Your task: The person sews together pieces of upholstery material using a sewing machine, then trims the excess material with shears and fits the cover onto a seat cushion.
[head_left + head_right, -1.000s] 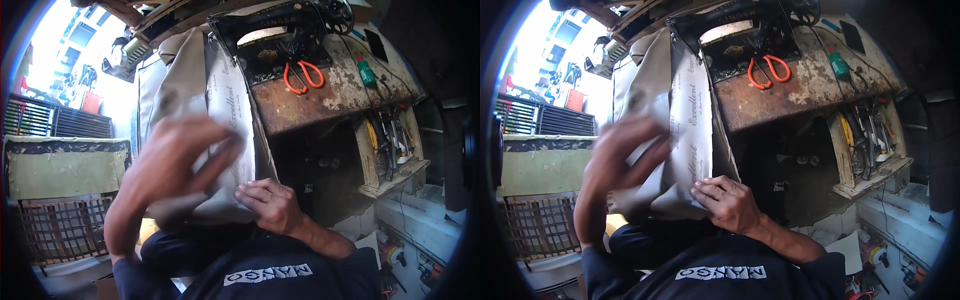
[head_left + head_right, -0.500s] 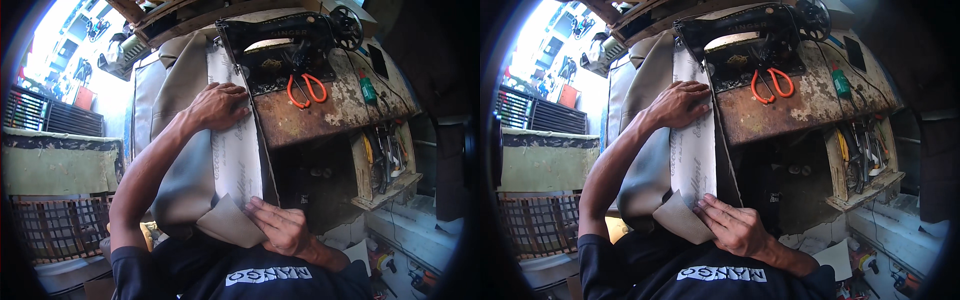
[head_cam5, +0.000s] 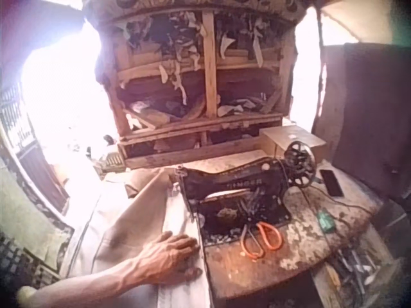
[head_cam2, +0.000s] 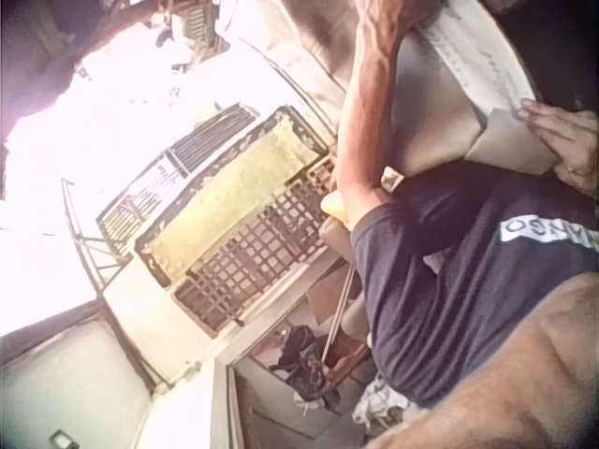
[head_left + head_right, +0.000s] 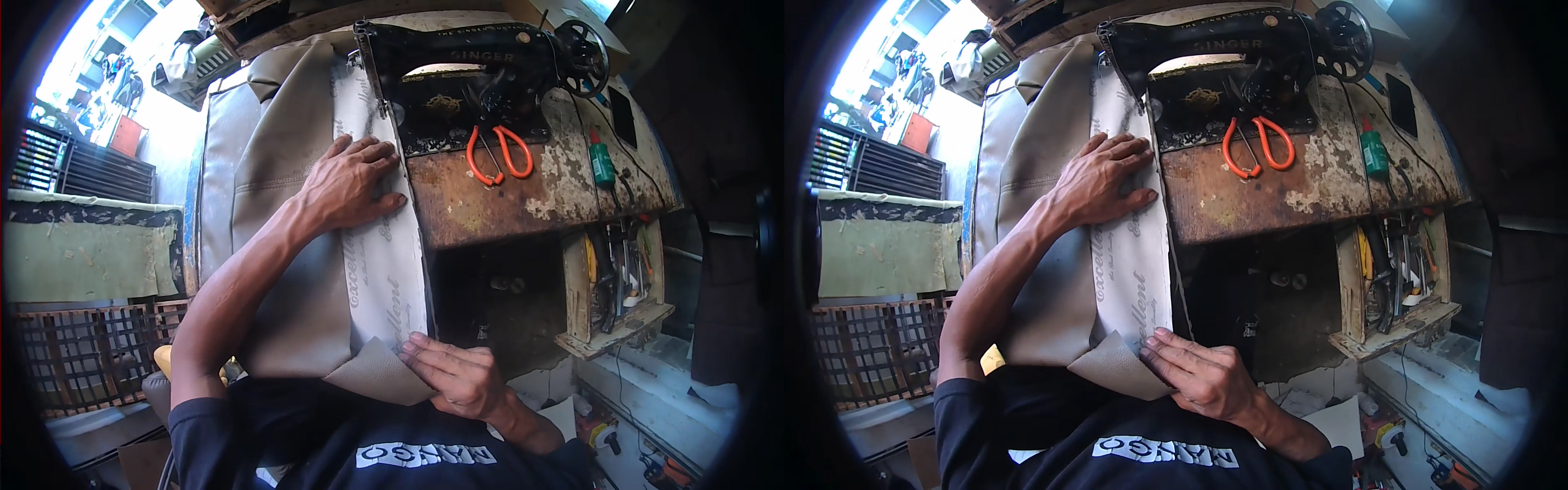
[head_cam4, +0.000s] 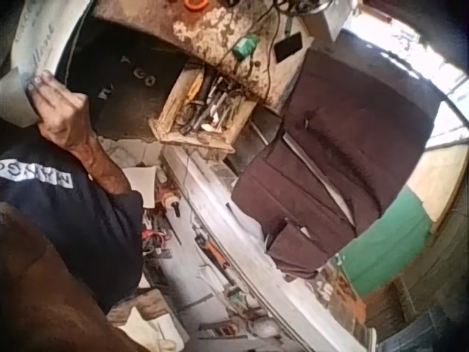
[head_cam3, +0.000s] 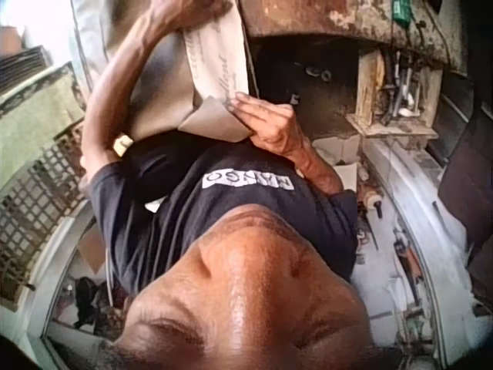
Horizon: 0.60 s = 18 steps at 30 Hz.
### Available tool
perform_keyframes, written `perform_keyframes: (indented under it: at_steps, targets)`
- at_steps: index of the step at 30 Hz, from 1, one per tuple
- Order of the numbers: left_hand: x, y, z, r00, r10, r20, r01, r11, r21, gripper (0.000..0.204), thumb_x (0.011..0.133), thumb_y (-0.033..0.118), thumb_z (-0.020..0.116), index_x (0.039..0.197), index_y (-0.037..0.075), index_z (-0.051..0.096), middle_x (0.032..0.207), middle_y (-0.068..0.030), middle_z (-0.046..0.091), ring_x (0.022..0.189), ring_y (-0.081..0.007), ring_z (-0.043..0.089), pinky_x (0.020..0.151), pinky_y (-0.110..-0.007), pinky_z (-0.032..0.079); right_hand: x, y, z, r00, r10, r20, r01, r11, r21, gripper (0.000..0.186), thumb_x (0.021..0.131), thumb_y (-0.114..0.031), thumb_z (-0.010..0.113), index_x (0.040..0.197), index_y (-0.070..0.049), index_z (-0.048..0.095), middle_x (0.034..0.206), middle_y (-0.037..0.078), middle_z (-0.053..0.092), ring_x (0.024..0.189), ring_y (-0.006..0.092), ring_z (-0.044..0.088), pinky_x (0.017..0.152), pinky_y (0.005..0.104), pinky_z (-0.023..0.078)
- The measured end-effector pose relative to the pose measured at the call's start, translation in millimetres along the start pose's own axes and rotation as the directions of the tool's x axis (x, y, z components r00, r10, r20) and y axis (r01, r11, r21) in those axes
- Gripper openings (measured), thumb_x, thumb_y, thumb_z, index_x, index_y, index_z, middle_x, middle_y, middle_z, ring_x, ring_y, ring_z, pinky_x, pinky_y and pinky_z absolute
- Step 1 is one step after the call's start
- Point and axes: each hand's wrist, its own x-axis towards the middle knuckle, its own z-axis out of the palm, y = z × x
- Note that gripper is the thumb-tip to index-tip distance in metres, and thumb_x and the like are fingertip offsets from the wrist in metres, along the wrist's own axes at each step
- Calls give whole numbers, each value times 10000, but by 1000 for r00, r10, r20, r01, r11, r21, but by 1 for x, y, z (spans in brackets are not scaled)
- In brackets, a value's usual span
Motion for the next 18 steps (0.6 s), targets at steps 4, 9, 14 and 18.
perform_keyframes:
  at_steps: [4,9,14,18]
  targets:
    - [-2,-2,1,1000,-14,7,14,1000,-10,707,943,501,675,1471,36,602,1561,-151,544,1505,-309,435,1281,-528,271,6,4,1,998,7,67,-9,999,37,513,670,-2,711,1179,18,775,1217,168,767,1188,267,738,963,355,639]
    - [-7,-10,8,999,-5,-41,1,994,-106,708,929,518,686,1457,51,616,1567,-151,533,1522,-328,408,1276,-562,261,11,-2,4,998,-19,58,16,998,62,514,679,-51,704,1183,21,778,1216,163,769,1203,265,733,949,347,637]
    - [-7,-8,1,1000,-14,25,18,990,-142,701,953,494,698,1494,62,590,1608,-151,496,1550,-336,370,1293,-573,224,16,-7,2,995,-47,93,42,998,54,377,813,-96,694,1155,37,781,1199,183,770,1197,284,734,921,340,649]
    - [-8,-8,1,1000,4,-18,-7,991,-135,662,929,469,679,1447,59,633,1561,-151,541,1511,-326,420,1280,-566,255,19,-14,-3,992,-61,110,47,991,124,368,840,-104,675,1162,43,776,1231,208,755,1203,286,731,910,343,653]
